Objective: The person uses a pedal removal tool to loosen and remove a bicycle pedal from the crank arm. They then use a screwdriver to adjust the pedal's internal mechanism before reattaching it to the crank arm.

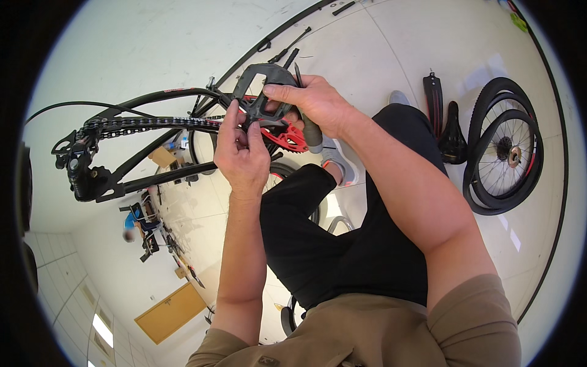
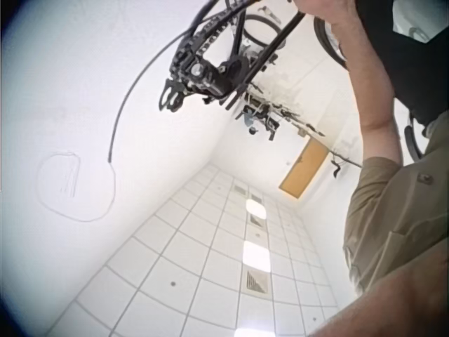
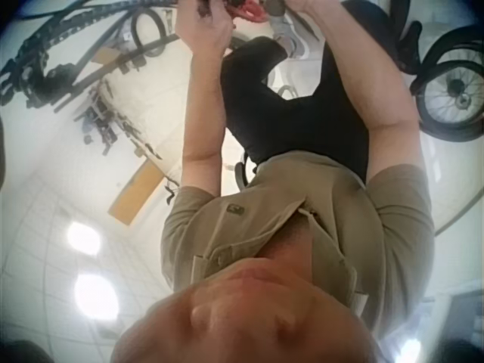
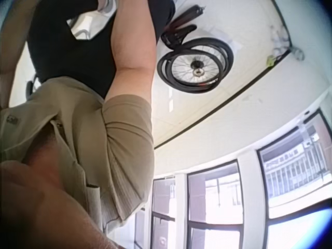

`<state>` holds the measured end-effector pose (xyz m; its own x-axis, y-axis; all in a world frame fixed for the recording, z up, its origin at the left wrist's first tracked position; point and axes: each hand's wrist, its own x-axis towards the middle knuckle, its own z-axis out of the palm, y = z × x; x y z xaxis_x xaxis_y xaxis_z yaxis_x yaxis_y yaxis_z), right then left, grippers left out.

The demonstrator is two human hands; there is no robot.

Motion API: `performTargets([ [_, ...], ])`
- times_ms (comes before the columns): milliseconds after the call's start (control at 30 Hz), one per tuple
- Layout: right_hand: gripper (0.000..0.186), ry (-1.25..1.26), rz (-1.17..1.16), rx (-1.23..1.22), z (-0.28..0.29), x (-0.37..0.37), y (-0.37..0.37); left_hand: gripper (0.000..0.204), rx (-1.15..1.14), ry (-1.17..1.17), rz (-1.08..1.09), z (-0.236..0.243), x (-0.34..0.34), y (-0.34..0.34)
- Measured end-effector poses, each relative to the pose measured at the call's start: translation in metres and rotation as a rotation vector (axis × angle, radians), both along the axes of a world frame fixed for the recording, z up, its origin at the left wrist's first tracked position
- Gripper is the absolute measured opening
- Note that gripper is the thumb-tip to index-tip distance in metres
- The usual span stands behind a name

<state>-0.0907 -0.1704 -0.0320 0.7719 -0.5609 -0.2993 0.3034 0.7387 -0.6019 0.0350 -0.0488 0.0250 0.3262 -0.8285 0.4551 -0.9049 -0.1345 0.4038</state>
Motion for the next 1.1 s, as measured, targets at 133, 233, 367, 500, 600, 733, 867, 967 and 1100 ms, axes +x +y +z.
performTargets([
  [133, 0.035, 0.009, -0.010, 0.007, 0.002, 0.000, 0.001, 0.054, -0.042, 0.059, -0.051, 0.002, -0.002, 0.000],
  [233, 0.035, 0.004, -0.009, 0.002, 0.003, 0.000, 0.001, 0.054, -0.062, 0.069, -0.035, 0.001, -0.008, 0.001],
  [367, 0.035, -0.006, 0.000, 0.005, 0.002, 0.000, 0.002, 0.055, -0.047, 0.256, 0.001, -0.001, -0.010, 0.004],
  [500, 0.034, 0.003, -0.011, 0.001, 0.003, -0.002, 0.002, 0.054, 0.026, 0.470, 0.100, 0.009, -0.017, -0.001],
  [600, 0.034, 0.019, -0.009, -0.007, 0.006, -0.001, 0.003, 0.052, 0.040, 0.574, 0.082, 0.004, -0.008, -0.001],
  [733, 0.034, 0.054, 0.002, -0.021, 0.006, -0.005, 0.003, 0.048, 0.065, 0.764, 0.066, -0.002, -0.009, 0.003],
  [867, 0.037, 0.081, -0.015, -0.015, 0.002, -0.009, 0.005, 0.052, -0.076, 0.651, 0.049, -0.016, -0.022, 0.014],
  [967, 0.045, 0.031, -0.024, -0.029, -0.004, -0.012, 0.008, 0.054, -0.147, 0.722, 0.108, -0.020, -0.036, 0.030],
  [1100, 0.057, -0.013, 0.002, 0.022, -0.002, -0.015, 0.009, 0.053, -0.232, 0.546, 0.153, -0.030, -0.037, 0.063],
])
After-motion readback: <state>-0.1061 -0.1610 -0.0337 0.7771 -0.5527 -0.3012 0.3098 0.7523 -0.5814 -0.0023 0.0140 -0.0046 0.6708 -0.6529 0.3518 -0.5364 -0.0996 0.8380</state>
